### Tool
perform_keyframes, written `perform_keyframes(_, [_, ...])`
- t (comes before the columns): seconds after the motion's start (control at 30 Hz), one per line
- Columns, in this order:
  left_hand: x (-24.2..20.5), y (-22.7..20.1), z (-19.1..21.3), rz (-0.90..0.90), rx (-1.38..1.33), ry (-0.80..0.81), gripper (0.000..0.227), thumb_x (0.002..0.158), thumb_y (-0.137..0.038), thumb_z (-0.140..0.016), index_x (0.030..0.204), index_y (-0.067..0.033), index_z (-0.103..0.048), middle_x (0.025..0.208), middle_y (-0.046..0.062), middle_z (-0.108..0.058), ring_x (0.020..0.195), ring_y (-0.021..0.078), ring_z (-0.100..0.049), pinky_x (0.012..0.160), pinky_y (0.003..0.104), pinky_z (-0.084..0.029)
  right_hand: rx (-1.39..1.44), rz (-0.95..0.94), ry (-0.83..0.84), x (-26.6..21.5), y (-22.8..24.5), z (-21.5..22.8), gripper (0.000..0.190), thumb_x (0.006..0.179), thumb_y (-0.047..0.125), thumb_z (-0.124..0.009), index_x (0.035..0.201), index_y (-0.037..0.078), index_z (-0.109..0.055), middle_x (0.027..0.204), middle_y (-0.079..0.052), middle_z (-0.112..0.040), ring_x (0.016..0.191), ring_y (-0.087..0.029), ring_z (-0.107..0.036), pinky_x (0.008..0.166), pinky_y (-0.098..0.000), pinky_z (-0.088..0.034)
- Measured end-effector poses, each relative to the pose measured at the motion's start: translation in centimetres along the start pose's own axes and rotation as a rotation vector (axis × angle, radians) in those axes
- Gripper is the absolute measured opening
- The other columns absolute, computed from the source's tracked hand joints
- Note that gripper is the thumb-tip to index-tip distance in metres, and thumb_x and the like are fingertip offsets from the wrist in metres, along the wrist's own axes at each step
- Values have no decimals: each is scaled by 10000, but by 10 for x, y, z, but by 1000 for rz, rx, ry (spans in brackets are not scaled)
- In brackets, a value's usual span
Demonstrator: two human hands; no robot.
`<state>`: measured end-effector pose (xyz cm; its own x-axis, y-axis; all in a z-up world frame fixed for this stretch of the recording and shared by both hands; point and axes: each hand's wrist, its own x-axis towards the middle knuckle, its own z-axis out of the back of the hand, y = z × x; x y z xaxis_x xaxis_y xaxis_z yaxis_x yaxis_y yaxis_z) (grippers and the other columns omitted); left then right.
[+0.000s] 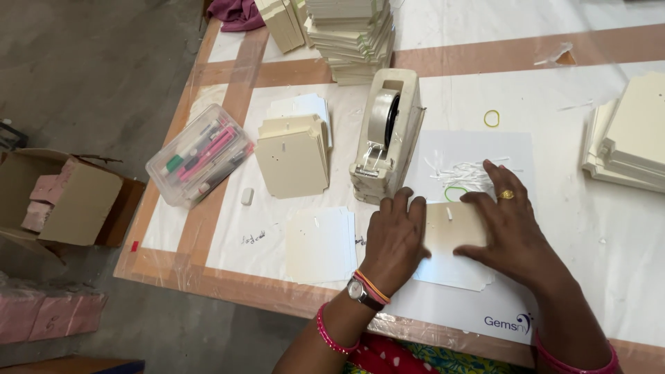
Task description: Folding card stock tags, applying tape, and threading elastic bands through holes.
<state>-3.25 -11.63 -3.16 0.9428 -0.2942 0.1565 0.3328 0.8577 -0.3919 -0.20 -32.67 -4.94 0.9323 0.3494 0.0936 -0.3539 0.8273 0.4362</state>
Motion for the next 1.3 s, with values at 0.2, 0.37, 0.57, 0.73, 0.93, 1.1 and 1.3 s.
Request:
perform_keyframes(0.2, [-1, 16, 16, 74, -345, -82, 274, 840, -111, -805, 1082, -83, -682, 895, 91, -708, 829, 281, -675, 714, 401, -524, 435, 93, -168, 0, 13, 20, 726, 622, 279, -902, 1269, 86, -635, 1390, -125, -638, 1332, -310, -584, 1079, -440, -488])
perform_keyframes(0.37, [-20, 24, 69, 56, -615, -181, 131, 892, -79, -745, 1007, -68, -684, 841, 85, -706, 759, 240, -709, 675, 353, -558, 718, -295, 130, 0, 7, 17, 558, 618, 158, -911, 1136, 78, -719, 1113, -101, -765, 1069, -237, -721, 898, -385, -587])
perform_keyframes(0.57, [-47, 23, 93, -151, -563, -317, 97, 904, -82, -762, 948, -58, -679, 930, 72, -720, 864, 205, -697, 726, 314, -542, 768, 203, 95, -5, 35, 23, 200, 764, 51, -790, 964, 61, -795, 986, -59, -806, 956, -201, -739, 817, -326, -614])
perform_keyframes(0.73, [-24, 90, 68, 118, -961, -350, 104, 995, -141, -674, 1000, -49, -721, 997, 73, -758, 840, 137, -632, 795, 271, -523, 871, 61, 313, 15, 23, -17, 106, 862, -2, -813, 961, 31, -797, 1075, -133, -796, 965, -280, -711, 786, -399, -647])
perform_keyframes(0.93, [60, 134, 47, 208, -614, -275, 316, 944, -318, -703, 947, -9, -767, 798, 71, -720, 710, 153, -675, 682, 292, -533, 1123, 208, 475, 51, 64, -52, 216, 777, 2, -765, 990, 21, -795, 1540, -141, -537, 1469, -276, -454, 1139, -451, -463])
perform_keyframes(1.1, [77, 132, 40, 445, -649, 73, 385, 836, -355, -784, 797, 27, -758, 658, 104, -705, 613, 170, -653, 613, 321, -524, 1158, 229, 387, 47, 50, -63, 206, 800, 55, -783, 1003, 25, -803, 1632, -126, -434, 1547, -288, -343, 1196, -489, -351])
perform_keyframes(1.3, [85, 157, 6, 330, -880, 0, 193, 818, -164, -773, 814, 28, -755, 735, 70, -745, 681, 106, -674, 662, 275, -560, 1147, 252, 382, 46, 47, -65, 231, 799, 113, -810, 1022, 54, -806, 1637, -124, -412, 1545, -284, -334, 1195, -478, -343])
